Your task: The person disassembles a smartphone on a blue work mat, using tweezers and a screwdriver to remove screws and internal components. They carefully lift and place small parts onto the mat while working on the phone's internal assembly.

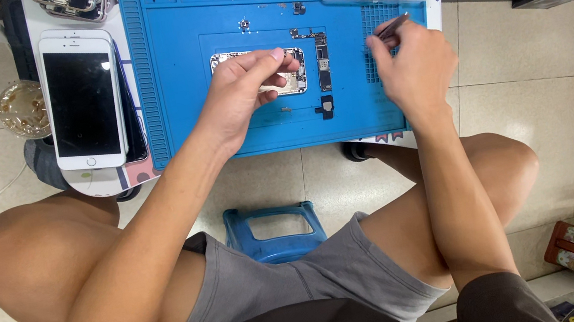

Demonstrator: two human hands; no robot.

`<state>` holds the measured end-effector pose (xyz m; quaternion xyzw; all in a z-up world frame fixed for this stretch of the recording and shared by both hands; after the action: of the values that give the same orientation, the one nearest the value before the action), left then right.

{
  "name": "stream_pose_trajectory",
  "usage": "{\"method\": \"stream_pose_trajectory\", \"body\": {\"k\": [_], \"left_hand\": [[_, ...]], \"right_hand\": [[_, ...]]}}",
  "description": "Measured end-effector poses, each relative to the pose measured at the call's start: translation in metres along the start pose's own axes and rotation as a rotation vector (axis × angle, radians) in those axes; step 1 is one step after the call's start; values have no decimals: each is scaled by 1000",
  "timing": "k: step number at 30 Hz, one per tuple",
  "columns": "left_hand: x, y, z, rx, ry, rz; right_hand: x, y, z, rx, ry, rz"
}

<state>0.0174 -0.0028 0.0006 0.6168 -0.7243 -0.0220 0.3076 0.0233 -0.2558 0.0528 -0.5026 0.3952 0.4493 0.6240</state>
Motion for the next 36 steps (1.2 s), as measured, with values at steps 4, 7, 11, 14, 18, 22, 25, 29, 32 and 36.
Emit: {"method": "stream_pose_trajectory", "body": {"k": [4,7,11,14,18,22,25,29,32,36], "left_hand": [[1,0,1,7,-19,20],[5,3,-7,25,-28,33],[9,10,-11,20,-28,56],[8,7,-7,24,-27,68],[5,6,-4,29,-24,62],[3,0,2,43,-58,69],[5,2,2,54,-59,79],[5,2,3,55,-81,83],[4,3,5,59,-89,79],[6,6,0,60,-100,83]], "right_hand": [[-12,5,10,-21,-27,34],[-31,5,41,-212,-427,-178],[-31,22,68,-155,-1043,-182],[-28,28,76,-174,-1095,-175],[-24,28,79,-200,-1067,-186],[-24,27,78,-236,-1039,-179],[-25,27,78,-243,-1025,-186],[-27,27,79,-249,-1029,-178],[-26,28,78,-249,-1025,-169],[-28,27,80,-237,-1025,-158]]}}
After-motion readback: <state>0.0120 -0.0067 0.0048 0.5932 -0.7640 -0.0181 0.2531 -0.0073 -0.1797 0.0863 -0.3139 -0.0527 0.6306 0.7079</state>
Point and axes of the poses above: each hand's wrist, its own y-axis away from the middle knuckle, its own x-axis out of the palm, z = x × y, the point moved 3 cm from there along -y, towards the middle knuckle, and after that the axes turned 8 degrees about -z, right-handed, at the moved point
